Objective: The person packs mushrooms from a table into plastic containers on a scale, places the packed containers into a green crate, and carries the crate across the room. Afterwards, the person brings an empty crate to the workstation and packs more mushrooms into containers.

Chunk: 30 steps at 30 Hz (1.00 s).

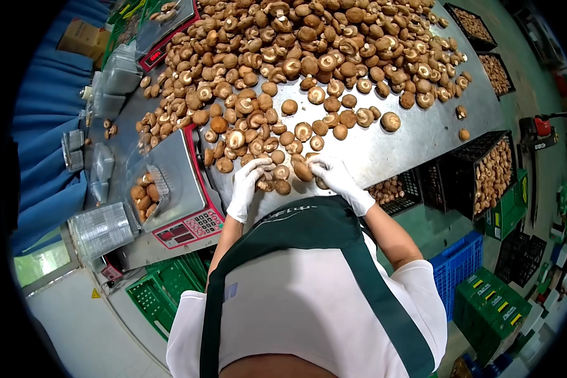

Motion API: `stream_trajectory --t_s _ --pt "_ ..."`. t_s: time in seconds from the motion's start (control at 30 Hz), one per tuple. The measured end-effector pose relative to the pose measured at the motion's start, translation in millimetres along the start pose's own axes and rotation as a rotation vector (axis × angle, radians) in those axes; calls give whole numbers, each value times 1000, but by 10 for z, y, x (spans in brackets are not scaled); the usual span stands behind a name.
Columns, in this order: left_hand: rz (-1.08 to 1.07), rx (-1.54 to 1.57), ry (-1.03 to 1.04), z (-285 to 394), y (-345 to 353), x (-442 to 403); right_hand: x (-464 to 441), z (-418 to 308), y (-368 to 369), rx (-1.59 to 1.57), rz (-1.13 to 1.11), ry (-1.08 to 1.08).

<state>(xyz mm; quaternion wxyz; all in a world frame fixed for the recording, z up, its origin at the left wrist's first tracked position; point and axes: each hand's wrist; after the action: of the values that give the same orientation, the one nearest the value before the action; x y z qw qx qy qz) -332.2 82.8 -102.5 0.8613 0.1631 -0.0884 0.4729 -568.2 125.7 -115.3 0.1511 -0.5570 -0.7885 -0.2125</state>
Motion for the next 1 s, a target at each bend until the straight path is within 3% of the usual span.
stream_trajectory --t_s 0.03,0.13,0.17,0.27,0.33,0.4,0.47,0.5,0.53,0.6,0.73,0.8,0.87,0.93,1.0 --pt "-18 -81 -6 6 21 6 -27 83 -57 -324 -83 -29" --pt "-58 -84 -68 115 172 19 13 -135 -2 -588 -91 19" --pt "-44 -238 27 145 250 13 31 -174 -25 -608 -198 -35" --pt "-68 -460 138 201 368 7 22 -247 75 -703 -164 -65" --pt "-64 -738 366 288 459 -32 -46 -215 159 -699 -143 -51" --pt "-29 -757 435 252 461 -55 -63 -290 213 -695 -122 -37" --pt "41 -728 254 257 383 -34 -48 -436 220 -313 -150 71" --pt "161 -643 278 190 310 -31 -194 -284 226 -104 -112 -34" --pt "166 -645 275 192 222 8 -262 -282 201 -105 -118 -34" --pt "271 77 45 271 23 131 -391 -389 175 787 235 -228" --pt "235 432 195 207 -359 363 -709 -597 240 980 262 -218" --pt "212 511 265 253 -354 450 -928 -521 282 1152 187 -541" --pt "189 590 338 269 -343 493 -1047 -418 362 1352 99 -571" --pt "144 721 385 249 -297 501 -1098 -329 375 1337 113 -566" --pt "141 756 392 147 -295 488 -1074 -380 330 1108 111 -534"
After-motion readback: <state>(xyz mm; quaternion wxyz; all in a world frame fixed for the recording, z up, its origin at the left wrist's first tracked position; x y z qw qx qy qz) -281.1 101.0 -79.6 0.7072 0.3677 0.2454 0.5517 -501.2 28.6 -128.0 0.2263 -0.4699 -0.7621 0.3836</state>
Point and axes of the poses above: each hand's wrist, its own x-axis away from the middle knuckle, its own y-axis out of the palm, z = x × y, and after that the axes turned 13 degrees about -z, right-handed
